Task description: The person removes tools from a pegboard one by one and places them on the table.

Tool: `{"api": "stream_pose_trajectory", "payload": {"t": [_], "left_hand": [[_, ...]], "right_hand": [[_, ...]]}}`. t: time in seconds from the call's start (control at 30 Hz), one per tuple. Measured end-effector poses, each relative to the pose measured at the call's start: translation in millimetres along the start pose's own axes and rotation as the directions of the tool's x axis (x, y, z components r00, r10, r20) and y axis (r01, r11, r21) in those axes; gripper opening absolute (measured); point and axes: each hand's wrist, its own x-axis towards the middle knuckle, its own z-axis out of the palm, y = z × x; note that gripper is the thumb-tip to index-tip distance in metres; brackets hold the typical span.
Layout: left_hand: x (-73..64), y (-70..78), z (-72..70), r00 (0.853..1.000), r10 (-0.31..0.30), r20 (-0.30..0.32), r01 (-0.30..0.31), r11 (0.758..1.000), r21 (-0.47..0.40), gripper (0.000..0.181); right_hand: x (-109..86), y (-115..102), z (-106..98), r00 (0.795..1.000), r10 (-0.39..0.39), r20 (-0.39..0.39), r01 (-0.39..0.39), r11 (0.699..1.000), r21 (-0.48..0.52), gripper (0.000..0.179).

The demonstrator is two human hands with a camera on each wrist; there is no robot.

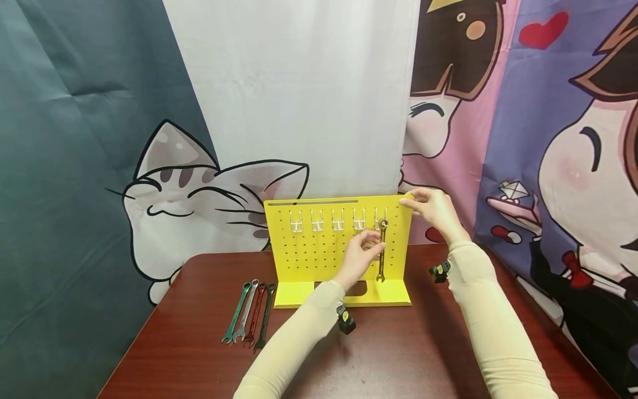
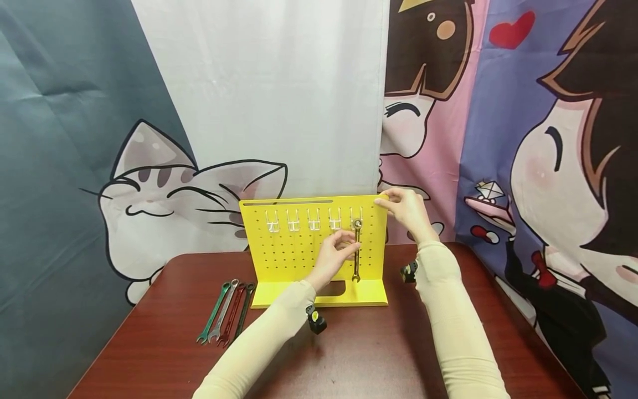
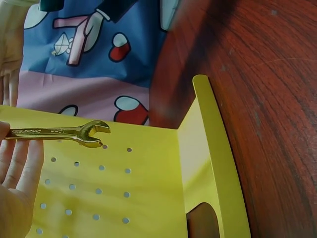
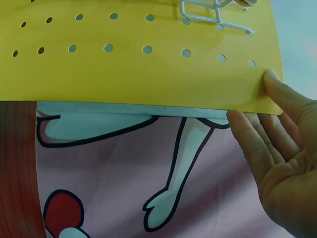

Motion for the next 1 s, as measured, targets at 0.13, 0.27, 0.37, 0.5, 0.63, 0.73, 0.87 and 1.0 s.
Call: {"api": "stream_pose_trajectory", "payload": {"t": [0.13,0.27,0.37,0.5,0.63,0.73,0.87,1.0], "left_hand": [[-3.3,2.9,0.7,1.000,0.010,0.006,-0.010,1.000,0.003,0.022],[-7.8,5.9,1.7,1.000,0.015,0.014,-0.015,1.000,-0.005,0.021],[-10.7,8.2,3.0,1.000,0.022,0.020,-0.022,1.000,-0.004,0.021],[-13.7,11.7,4.6,0.999,0.042,0.023,-0.042,0.999,0.005,0.021],[-15.8,16.0,5.5,0.998,0.055,0.032,-0.055,0.998,0.004,0.022],[-17.4,18.5,5.3,0.998,0.054,0.043,-0.054,0.999,-0.004,0.022],[-21.7,22.8,2.6,0.997,0.053,0.048,-0.053,0.999,-0.002,0.022],[-25.9,30.3,-3.4,0.995,0.083,0.050,-0.083,0.996,0.015,0.023]], "right_hand": [[-1.2,-1.6,-0.8,1.000,0.005,0.002,-0.005,1.000,0.007,0.047],[-2.3,-2.9,-1.0,1.000,0.001,0.004,-0.001,1.000,0.015,0.045],[-2.8,-3.5,-1.1,1.000,0.004,0.006,-0.004,1.000,0.016,0.046],[-2.5,-4.5,-1.0,1.000,0.007,0.006,-0.007,1.000,0.016,0.047],[-2.8,-5.7,-1.0,1.000,0.014,0.003,-0.014,1.000,0.021,0.046],[-3.1,-6.1,-1.6,1.000,0.015,0.005,-0.015,1.000,0.020,0.046],[-3.2,-5.1,-1.6,1.000,0.009,0.016,-0.010,1.000,0.023,0.047],[-3.5,-4.6,-1.7,1.000,0.010,0.014,-0.011,1.000,0.028,0.046]]}}
